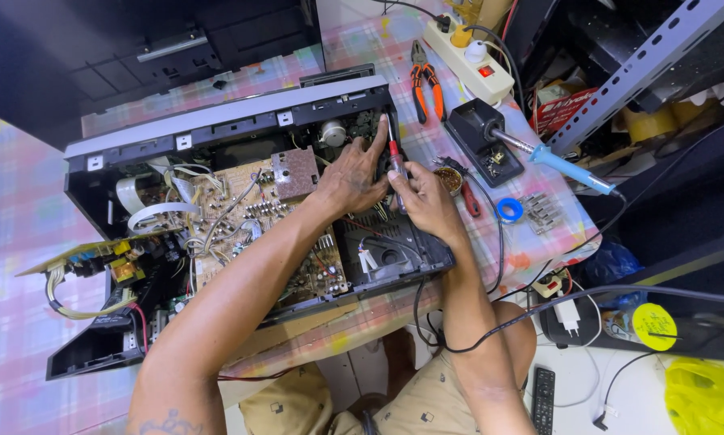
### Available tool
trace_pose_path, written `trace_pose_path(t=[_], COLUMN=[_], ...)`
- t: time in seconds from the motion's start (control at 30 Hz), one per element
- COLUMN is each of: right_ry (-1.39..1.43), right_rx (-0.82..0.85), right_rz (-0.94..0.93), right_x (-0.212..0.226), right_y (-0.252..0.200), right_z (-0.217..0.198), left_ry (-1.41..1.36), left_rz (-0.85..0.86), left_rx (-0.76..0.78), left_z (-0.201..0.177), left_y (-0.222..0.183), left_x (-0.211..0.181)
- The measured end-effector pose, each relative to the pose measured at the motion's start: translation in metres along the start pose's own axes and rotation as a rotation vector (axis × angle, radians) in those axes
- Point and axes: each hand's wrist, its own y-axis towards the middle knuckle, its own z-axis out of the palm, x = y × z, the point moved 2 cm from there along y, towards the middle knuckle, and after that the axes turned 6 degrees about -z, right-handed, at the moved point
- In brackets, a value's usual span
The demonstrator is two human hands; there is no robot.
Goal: Unfastening screws from the internal components of an electronic device using a manual screwdriver
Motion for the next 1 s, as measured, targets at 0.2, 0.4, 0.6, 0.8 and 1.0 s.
trace_pose_path(t=[0.2, 0.4, 0.6, 0.8, 1.0], right_ry=[0.113, 0.4, 0.363, 0.36, 0.32], right_rx=[0.02, 0.104, 0.096, 0.049, 0.026], right_rz=[-0.003, -0.002, -0.033, -0.026, 0.021], right_x=[0.01, 0.003, -0.008, -0.015, 0.003], right_y=[-0.001, 0.005, 0.008, 0.008, -0.001], right_z=[-0.006, 0.006, 0.006, 0.009, 0.004], left_ry=[-0.032, -0.063, -0.065, -0.016, 0.3], left_rz=[-0.001, 0.007, 0.051, 0.136, 0.153], left_rx=[0.006, -0.002, -0.039, -0.029, -0.197], left_z=[-0.004, -0.009, -0.006, 0.007, -0.018], left_y=[-0.005, -0.007, -0.007, 0.008, -0.076], left_x=[-0.004, -0.005, 0.0, 0.02, 0.006])
